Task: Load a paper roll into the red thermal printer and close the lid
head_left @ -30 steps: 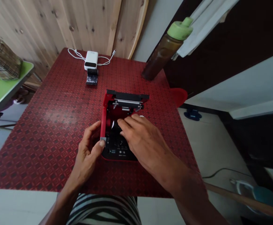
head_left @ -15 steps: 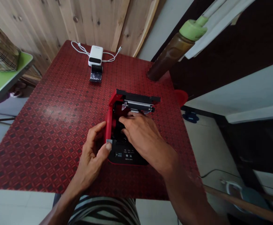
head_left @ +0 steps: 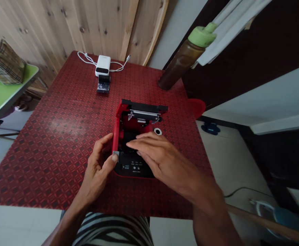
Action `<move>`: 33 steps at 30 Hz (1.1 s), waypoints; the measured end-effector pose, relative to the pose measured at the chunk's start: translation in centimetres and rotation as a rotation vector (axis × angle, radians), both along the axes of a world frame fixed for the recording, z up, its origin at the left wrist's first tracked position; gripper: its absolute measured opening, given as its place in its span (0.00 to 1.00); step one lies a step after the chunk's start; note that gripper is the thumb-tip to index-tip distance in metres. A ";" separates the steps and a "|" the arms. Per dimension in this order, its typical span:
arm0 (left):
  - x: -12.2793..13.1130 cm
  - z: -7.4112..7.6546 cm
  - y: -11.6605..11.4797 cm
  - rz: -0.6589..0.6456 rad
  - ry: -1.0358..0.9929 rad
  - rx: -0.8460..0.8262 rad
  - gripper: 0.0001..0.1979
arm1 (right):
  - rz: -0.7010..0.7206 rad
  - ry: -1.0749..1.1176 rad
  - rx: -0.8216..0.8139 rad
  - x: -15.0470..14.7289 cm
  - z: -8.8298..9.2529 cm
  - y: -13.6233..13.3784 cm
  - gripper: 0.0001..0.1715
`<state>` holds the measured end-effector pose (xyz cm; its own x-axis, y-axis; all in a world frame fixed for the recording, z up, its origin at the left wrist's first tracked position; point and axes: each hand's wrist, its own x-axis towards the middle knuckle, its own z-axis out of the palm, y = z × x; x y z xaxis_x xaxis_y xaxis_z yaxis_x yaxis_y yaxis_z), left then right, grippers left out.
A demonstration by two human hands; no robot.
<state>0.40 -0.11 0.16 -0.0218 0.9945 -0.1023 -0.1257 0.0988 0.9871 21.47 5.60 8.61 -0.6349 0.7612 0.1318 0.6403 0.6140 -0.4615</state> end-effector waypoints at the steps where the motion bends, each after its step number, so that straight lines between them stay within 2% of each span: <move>1: -0.1 0.2 -0.1 -0.004 -0.001 -0.010 0.29 | -0.010 0.020 0.024 0.0 -0.3 0.0 0.19; 4: -0.8 0.9 0.0 -0.015 0.005 -0.058 0.31 | -0.045 0.108 0.108 0.0 -1.1 -0.3 0.14; 6: -1.2 1.6 1.1 0.014 0.044 -0.042 0.30 | -0.068 0.153 0.169 0.1 -1.3 -0.9 0.13; 9: -1.2 2.7 4.8 0.071 0.138 0.154 0.29 | -0.100 0.190 0.270 0.1 -1.7 -2.3 0.12; 11: -0.6 3.3 7.9 0.072 0.122 0.298 0.27 | -0.135 0.227 0.353 -0.1 -2.2 -3.3 0.12; 13: 0.1 3.9 10.2 0.053 0.104 0.346 0.23 | -0.181 0.248 0.424 -0.4 -2.9 -4.1 0.10; 15: 0.7 4.3 11.0 0.091 0.074 0.357 0.22 | -0.227 0.241 0.484 -0.6 -3.5 -4.7 0.09; 17: 0.9 4.4 10.1 0.127 0.084 0.337 0.17 | -0.254 0.214 0.536 -0.7 -4.0 -5.2 0.09; 20: 0.7 4.0 7.1 0.107 0.109 0.256 0.06 | -0.280 0.158 0.622 -0.8 -4.3 -5.9 0.10; 21: 0.7 3.8 6.1 0.105 0.085 0.209 0.09 | -0.299 0.136 0.650 -0.7 -4.4 -6.0 0.10; 23: 0.8 3.1 4.3 0.093 0.013 0.089 0.22 | -0.350 0.105 0.673 -0.7 -4.5 -6.1 0.10; 25: 1.0 2.5 3.2 0.096 -0.036 -0.026 0.31 | -0.368 0.117 0.623 -0.6 -4.6 -6.1 0.08; 28: 1.3 2.1 2.6 0.079 -0.086 -0.119 0.33 | -0.331 0.172 0.490 -0.4 -4.5 -5.7 0.06; 33: 1.3 2.4 2.5 0.057 -0.087 -0.138 0.32 | -0.316 0.183 0.409 0.0 -4.1 -5.5 0.04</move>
